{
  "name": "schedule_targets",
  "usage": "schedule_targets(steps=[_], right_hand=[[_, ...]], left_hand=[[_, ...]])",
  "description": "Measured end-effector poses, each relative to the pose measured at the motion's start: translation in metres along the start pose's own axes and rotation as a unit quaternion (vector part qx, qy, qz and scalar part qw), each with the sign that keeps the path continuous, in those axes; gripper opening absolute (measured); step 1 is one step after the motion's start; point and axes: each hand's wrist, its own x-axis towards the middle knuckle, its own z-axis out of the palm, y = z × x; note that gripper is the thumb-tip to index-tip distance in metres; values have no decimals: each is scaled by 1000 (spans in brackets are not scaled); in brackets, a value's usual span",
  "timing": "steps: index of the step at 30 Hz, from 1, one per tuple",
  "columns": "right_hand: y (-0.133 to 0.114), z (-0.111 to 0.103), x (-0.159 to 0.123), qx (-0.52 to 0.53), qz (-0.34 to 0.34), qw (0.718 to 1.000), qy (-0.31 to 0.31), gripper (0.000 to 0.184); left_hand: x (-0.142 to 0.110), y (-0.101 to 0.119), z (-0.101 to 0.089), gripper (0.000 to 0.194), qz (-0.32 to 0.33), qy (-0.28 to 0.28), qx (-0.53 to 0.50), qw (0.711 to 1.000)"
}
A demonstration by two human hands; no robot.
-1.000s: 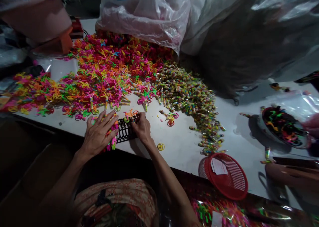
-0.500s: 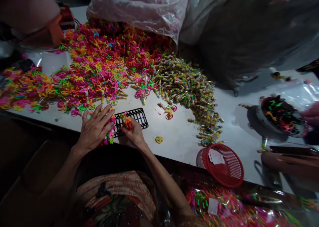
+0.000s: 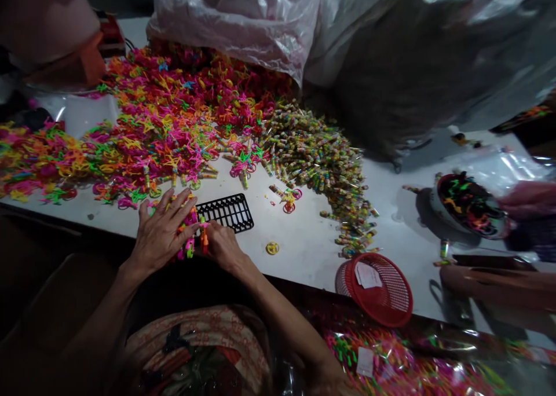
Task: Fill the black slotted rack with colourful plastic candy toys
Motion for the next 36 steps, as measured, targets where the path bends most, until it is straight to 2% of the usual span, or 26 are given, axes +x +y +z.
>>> schedule_targets(steps=[4, 8, 10, 12, 13, 14, 16, 18, 20, 23, 25, 27, 31, 33, 36], right_hand=[[-14, -6, 6, -67, 13, 996, -51, 9], [-28, 4, 4, -139, 80, 984, -76, 24], [-23, 1, 4, -115, 84, 987, -74, 25], [-7, -15, 12, -55, 66, 994, -65, 20], [4, -26, 19, -32, 67, 996, -53, 19], [15, -40, 29, -40, 105, 994, 4, 19], [38, -66, 50, -116, 212, 962, 125, 23], [54, -83, 68, -161, 286, 934, 141, 30], [64, -89, 75, -167, 314, 926, 130, 33], [67, -82, 65, -108, 277, 941, 163, 22], [62, -71, 51, -18, 222, 958, 182, 16], [54, -59, 40, 93, 168, 967, 168, 13], [35, -34, 38, 246, 108, 952, 146, 9], [29, -25, 43, 279, 92, 943, 154, 9], [26, -15, 50, 303, 60, 942, 132, 10]], left_hand=[[1, -1, 1, 49, 6, 5, -1, 1000], [5, 4, -1, 49, -3, 3, 2, 1000], [6, 7, -1, 49, -1, 3, 4, 1000], [8, 8, 0, 48, 6, 8, 7, 1000], [9, 9, 1, 47, 9, 12, 9, 1000], [10, 9, 2, 47, 11, 16, 10, 1000], [12, 9, 3, 46, 10, 24, 16, 1000], [13, 8, 4, 46, 11, 27, 20, 999], [13, 7, 4, 47, 18, 23, 23, 999], [11, 5, 3, 47, 34, 13, 21, 999], [10, 3, 2, 47, 37, 9, 19, 999], [9, 3, 2, 48, 33, 8, 20, 999], [9, 5, 1, 52, 30, 4, 21, 999], [9, 5, 1, 53, 33, 4, 21, 999], [9, 5, 0, 54, 36, 2, 21, 999]])
